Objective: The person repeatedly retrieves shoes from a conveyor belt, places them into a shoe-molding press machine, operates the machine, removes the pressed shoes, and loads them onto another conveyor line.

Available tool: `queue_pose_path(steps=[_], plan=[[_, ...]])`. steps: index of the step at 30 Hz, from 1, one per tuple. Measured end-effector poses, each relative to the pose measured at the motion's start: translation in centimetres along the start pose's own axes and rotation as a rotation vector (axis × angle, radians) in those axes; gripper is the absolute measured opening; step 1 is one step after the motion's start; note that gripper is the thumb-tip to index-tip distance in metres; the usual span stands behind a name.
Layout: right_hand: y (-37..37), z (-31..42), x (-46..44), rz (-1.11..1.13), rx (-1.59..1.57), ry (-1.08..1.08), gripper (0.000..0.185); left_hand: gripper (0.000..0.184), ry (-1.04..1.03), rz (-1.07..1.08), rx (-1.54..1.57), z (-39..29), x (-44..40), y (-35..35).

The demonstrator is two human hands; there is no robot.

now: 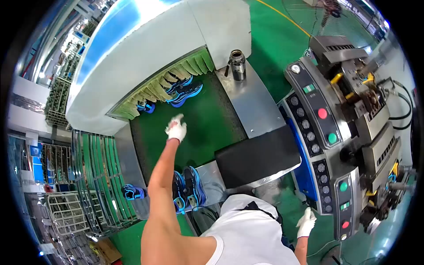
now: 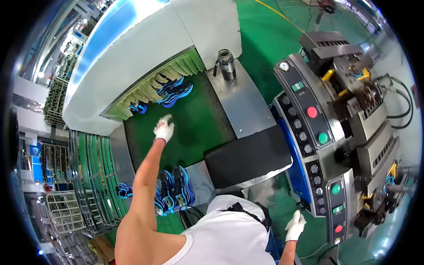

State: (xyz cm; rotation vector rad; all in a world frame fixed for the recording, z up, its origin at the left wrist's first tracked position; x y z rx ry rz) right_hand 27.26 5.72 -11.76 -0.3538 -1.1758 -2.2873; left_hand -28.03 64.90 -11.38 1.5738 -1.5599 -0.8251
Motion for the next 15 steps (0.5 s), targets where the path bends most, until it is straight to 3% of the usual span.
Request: queue_pose_path(steps=[3, 5, 8, 11, 12, 13, 15], plan=[[-1.2, 0.9, 2.0, 0.014, 0.349, -0.096, 0.054, 0.053, -0.134, -0.077, -0.043, -1.8, -9.2, 3.2], [-0.6, -1.1, 2.7, -0.236, 0.547, 0.182, 0.051, 0.054, -0.211, -0.048, -0.035, -3.6, -16.0, 4.8], [0.9, 1.3, 5.1, 0.012, 0.824, -0.154, 0.046, 0.061, -0.163, 0.059, -0.147, -4.1, -23.2, 3.1], [3.0, -1.9, 5.9, -0.067, 0.872, -0.161, 0.049, 0.065, -0.203, 0.15, -0.296, -2.1, -25.5, -3.3], [2.7, 0.8, 6.5, -0.008, 0.974, -0.197, 0.049, 0.055, -0.244, 0.23, -0.489, -2.9, -24.3, -5.1], [2.7, 0.2, 6.7, -0.02, 0.978, -0.216, 0.049, 0.041, -0.339, 0.135, -0.597, -0.3, -25.3, -8.1], [3.2, 1.1, 7.1, -0.204, 0.913, -0.188, 0.052, 0.04, -0.32, 0.19, -0.512, -0.2, -24.4, -8.6]])
Point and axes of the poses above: each hand's wrist, its own x-axis away from the middle knuckle, its own y-axis out of the back of the hand, z = x × y, the point moved 8 cm from there along -x, towards the middle knuckle, and after that the axes turned 13 degrees about x, right-handed, at the moved point
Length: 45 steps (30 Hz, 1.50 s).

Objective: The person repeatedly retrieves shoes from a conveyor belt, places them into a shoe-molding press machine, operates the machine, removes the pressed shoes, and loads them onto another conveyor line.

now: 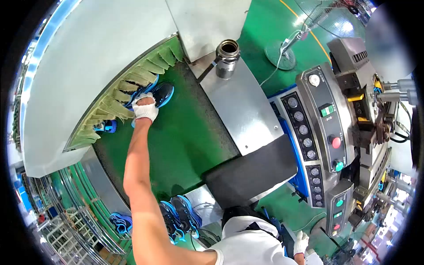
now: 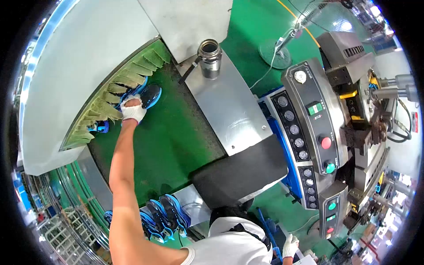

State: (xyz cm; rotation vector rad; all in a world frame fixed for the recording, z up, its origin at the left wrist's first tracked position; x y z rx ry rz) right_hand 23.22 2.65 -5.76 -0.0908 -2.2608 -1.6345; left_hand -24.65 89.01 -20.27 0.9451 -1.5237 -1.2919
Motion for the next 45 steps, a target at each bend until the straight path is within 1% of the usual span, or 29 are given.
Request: queue_pose_path(steps=[1, 2, 3, 4, 6, 8, 10, 12, 14, 15, 16, 18, 19, 21, 23, 25, 26, 27, 28, 29, 30, 32, 33, 34, 38, 41, 42, 43, 45], plan=[[-0.1, 0.5, -0.1, 0.11, -0.056, -0.044, 0.056, 0.044, -0.016, -0.023, 0.033, -1.0, 1.5, 0.8], [-1.7, -0.1, -0.9, 0.079, -0.086, -0.047, 0.056, 0.048, -0.032, -0.051, 0.06, -2.4, 3.3, 2.5], [-2.4, 0.6, -1.2, 0.051, -0.102, 0.012, 0.055, 0.049, 0.014, 0.038, 0.053, -2.9, 4.7, 1.5], [-2.2, 2.9, -1.8, 0.023, -0.123, 0.068, 0.053, 0.052, -0.001, 0.105, 0.037, -4.0, 6.5, 1.0], [1.1, 10.5, -1.9, 0.165, -0.043, 0.202, 0.051, 0.064, 0.01, 0.152, 0.07, -6.0, 10.3, -0.8], [5.1, 17.2, -1.0, 0.382, -0.175, 0.211, 0.053, 0.065, 0.08, 0.251, 0.157, -8.3, 14.1, -0.9], [2.9, 19.5, -2.4, 0.276, -0.335, 0.39, 0.05, 0.076, 0.071, 0.287, 0.332, -11.9, 18.9, -0.4], [3.2, 23.6, -1.8, 0.408, -0.598, 0.527, 0.05, 0.086, 0.041, 0.342, 0.509, -17.6, 23.9, 3.6], [6.7, 27.0, -0.5, 0.455, -0.529, 0.651, 0.053, 0.09, 0.037, 0.382, 0.68, -23.7, 27.7, 8.9], [4.6, 28.1, -0.2, 0.647, -0.851, 0.65, 0.057, 0.085, -0.041, 0.331, 0.884, -25.1, 29.3, 7.6], [2.9, 29.5, -0.2, 0.833, -1.174, 0.652, 0.061, 0.08, -0.01, 0.4, 1.141, -28.8, 31.0, 12.2], [4.8, 32.1, 1.8, 1.328, -1.479, 0.786, 0.066, 0.084, -0.11, 0.479, 1.432, -32.7, 32.8, 13.8], [7.7, 31.7, 2.7, 1.317, -1.467, 0.84, 0.068, 0.083, -0.217, 0.569, 1.427, -34.5, 33.2, 14.5], [12.4, 30.9, 4.6, 1.548, -1.574, 0.973, 0.069, 0.089, -0.704, 0.413, 0.969, -37.6, 33.6, 14.5], [15.1, 29.7, 4.3, 1.705, -1.687, 1.026, 0.071, 0.083, -0.483, 0.74, 1.205, -41.5, 32.5, 14.9], [14.7, 28.9, -0.4, 1.589, -1.863, 1.007, 0.056, 0.068, -0.69, 0.508, 1.024, -45.3, 31.0, 18.5], [16.1, 27.6, -2.1, 1.624, -1.867, 0.804, 0.05, 0.061, -0.766, 0.368, 0.955, -47.4, 30.5, 20.8], [16.8, 26.1, -4.5, 1.556, -1.884, 0.764, 0.048, 0.055, -0.823, 0.25, 0.954, -49.8, 30.0, 23.7], [17.0, 24.2, -6.5, 1.493, -1.907, 0.711, 0.047, 0.053, -0.872, 0.214, 1.188, -51.9, 30.3, 26.7], [19.8, 21.8, -8.2, 1.234, -1.82, 0.903, 0.049, 0.054, -0.934, 0.215, 1.384, -52.7, 29.8, 26.5], [22.2, 19.5, -9.6, 1.079, -1.911, 1.031, 0.064, 0.053, -0.847, 0.207, 1.454, -53.6, 29.3, 26.4], [20.2, 15.7, -12.4, 1.486, -2.223, 0.555, 0.087, 0.052, -0.781, 0.201, 1.395, -56.0, 28.0, 26.5], [20.4, 14.6, -13.1, 1.489, -2.224, 0.552, 0.087, 0.049, -0.833, 0.129, 1.288, -57.6, 27.7, 27.4], [21.4, 13.6, -14.3, 1.378, -2.256, 0.627, 0.086, 0.046, -0.934, 0.025, 1.173, -59.2, 27.3, 28.5], [23.3, 10.9, -17.2, 0.942, -2.356, 0.885, 0.085, 0.04, -1.189, -0.117, 0.847, -67.0, 24.3, 31.8], [20.8, 10.5, -17.2, 0.936, -2.477, 0.641, 0.078, 0.037, -1.299, -0.127, 0.746, -72.3, 19.3, 31.2], [17.2, 10.7, -17.7, 0.935, -2.477, 0.639, 0.079, 0.036, -1.317, -0.094, 0.719, -74.0, 17.3, 30.3], [24.2, 10.3, -16.1, 0.855, -2.549, 0.445, 0.076, 0.035, -1.299, -0.068, 0.682, -75.7, 15.6, 29.6], [15.7, 10.2, -17.2, 1.016, -2.678, 0.489, 0.058, 0.041, -1.265, 0.021, 0.595, -79.0, 12.3, 27.5]])
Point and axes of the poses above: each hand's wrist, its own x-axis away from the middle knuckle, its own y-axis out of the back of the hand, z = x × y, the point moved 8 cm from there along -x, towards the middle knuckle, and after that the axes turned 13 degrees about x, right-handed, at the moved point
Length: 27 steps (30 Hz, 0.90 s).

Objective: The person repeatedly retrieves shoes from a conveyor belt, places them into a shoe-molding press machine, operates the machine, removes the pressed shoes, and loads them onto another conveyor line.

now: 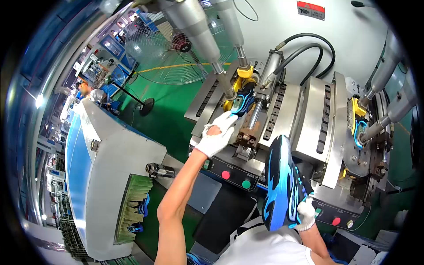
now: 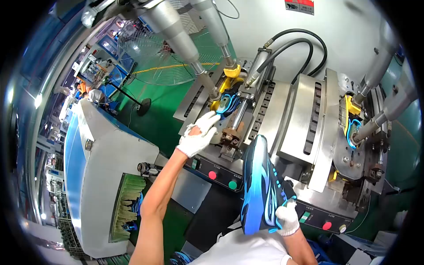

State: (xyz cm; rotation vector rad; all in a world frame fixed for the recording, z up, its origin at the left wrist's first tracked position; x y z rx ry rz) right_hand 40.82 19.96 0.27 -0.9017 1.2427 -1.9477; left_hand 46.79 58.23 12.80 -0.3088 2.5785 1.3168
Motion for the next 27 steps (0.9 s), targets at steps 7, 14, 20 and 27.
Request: queue_pose_path(steps=[7, 14, 20, 27], plan=[[-3.3, 2.8, 2.9, -0.28, 0.523, 0.097, 0.081, 0.073, 0.122, -0.062, -0.036, 9.5, -9.5, -6.9], [-2.5, 3.3, 4.2, -0.427, 0.718, 0.105, 0.046, 0.065, 0.335, -0.016, -0.198, 14.1, -16.8, -8.0], [-9.7, 5.6, 0.2, -0.273, 1.616, 0.37, 0.016, 0.061, 0.349, -0.24, -0.007, 4.4, -9.4, 4.8], [-15.4, 1.9, -23.1, -0.211, 0.607, 0.106, 0.022, 0.069, 0.254, -0.575, 0.085, -1.5, 14.7, 10.6]])
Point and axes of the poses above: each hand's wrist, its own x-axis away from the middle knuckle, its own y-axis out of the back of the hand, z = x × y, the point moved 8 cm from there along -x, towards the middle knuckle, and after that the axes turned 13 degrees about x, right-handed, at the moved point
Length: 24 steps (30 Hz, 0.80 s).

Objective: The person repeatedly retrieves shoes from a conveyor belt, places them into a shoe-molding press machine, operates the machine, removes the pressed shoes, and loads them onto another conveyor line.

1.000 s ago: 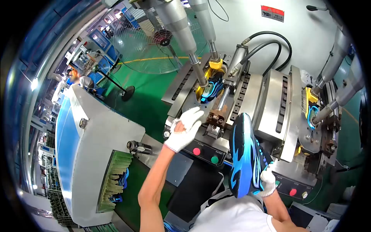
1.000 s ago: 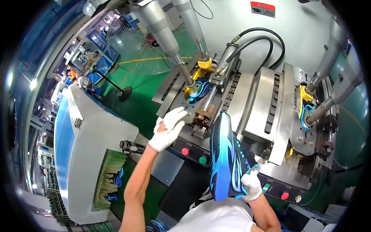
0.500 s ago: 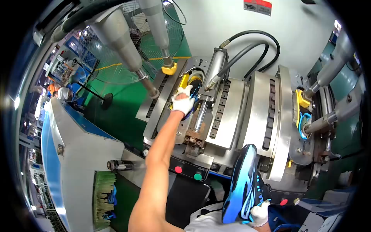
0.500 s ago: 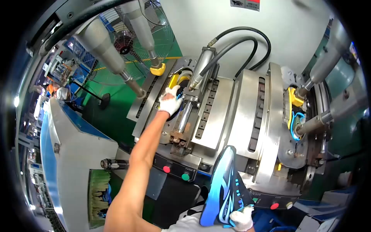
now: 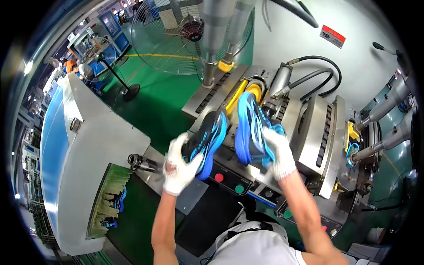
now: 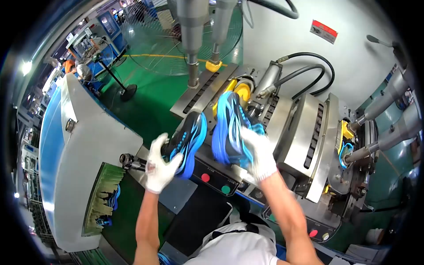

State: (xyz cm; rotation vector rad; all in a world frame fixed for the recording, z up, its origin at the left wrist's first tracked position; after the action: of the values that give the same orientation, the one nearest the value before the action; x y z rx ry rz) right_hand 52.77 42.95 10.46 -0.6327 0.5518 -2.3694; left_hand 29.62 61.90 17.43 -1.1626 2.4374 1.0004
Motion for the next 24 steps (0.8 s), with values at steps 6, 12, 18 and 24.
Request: queue_pose_path(steps=[6, 12, 18, 24], plan=[[1.7, -3.6, -27.1, -0.486, 0.914, 0.036, 0.014, 0.067, 0.544, -0.057, -0.169, 6.5, 19.8, 5.4], [7.4, -9.6, -39.0, -0.627, 1.439, -0.004, 0.017, 0.065, 1.167, -0.323, -0.3, 6.5, 35.0, 5.0], [-6.5, -8.9, -31.2, -0.047, 2.127, 0.25, 0.056, 0.066, 1.255, -0.563, -0.375, 0.1, 45.5, 1.5], [-0.7, -6.7, -33.3, 0.223, 1.192, 0.002, 0.041, 0.062, 1.249, -0.822, -0.432, -2.1, 54.3, 2.8]])
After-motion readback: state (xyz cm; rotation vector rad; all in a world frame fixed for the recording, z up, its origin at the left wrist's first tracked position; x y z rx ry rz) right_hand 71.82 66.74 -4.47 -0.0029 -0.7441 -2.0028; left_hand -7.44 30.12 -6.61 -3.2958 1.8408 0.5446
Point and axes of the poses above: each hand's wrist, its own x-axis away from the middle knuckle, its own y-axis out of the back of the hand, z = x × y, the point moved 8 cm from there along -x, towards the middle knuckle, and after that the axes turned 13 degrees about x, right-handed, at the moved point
